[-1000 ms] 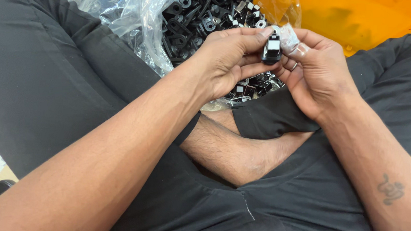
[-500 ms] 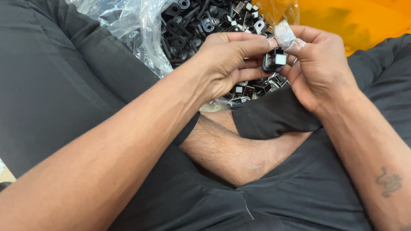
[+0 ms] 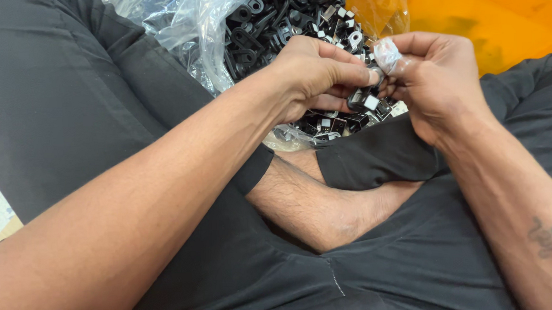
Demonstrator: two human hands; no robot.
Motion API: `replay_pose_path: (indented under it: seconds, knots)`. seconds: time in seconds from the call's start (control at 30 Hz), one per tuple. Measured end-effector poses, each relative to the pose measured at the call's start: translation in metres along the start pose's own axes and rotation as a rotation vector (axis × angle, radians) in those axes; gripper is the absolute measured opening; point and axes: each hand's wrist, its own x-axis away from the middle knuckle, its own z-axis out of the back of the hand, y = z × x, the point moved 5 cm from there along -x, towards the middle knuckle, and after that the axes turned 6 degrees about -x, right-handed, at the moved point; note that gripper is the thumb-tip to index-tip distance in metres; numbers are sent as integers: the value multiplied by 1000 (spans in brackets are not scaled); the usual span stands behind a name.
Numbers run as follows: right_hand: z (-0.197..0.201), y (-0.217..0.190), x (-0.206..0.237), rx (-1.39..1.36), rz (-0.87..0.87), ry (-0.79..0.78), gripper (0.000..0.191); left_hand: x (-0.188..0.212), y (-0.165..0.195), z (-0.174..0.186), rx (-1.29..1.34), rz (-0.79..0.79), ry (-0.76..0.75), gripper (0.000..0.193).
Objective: The person sits cross-legged on the floor with a large bag of small black metal hinge parts beside them. They pick up hinge halves one at a time, insert a small metal pin or screw through the aligned holes by hand, press it into place, and set the assembled hinge back onto the pile, repeating this continuously.
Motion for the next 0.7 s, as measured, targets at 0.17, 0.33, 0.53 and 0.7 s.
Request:
replay_pose_path:
  seconds: [0.17, 0.33, 0.53, 0.7]
  knots:
    - [3, 12, 0, -219, -175, -16, 15, 0, -1, 5, 8, 41, 13, 21]
    - [-3, 21, 3, -306, -235, -69, 10, 0, -3, 9, 21, 35, 97, 21]
    - [-5, 19, 8, -522, -204, 30, 16, 4, -5, -5, 397, -97, -40, 40]
    - [-9, 23, 15, -524, -183, 33, 17, 3, -9, -11, 238, -204, 202, 34]
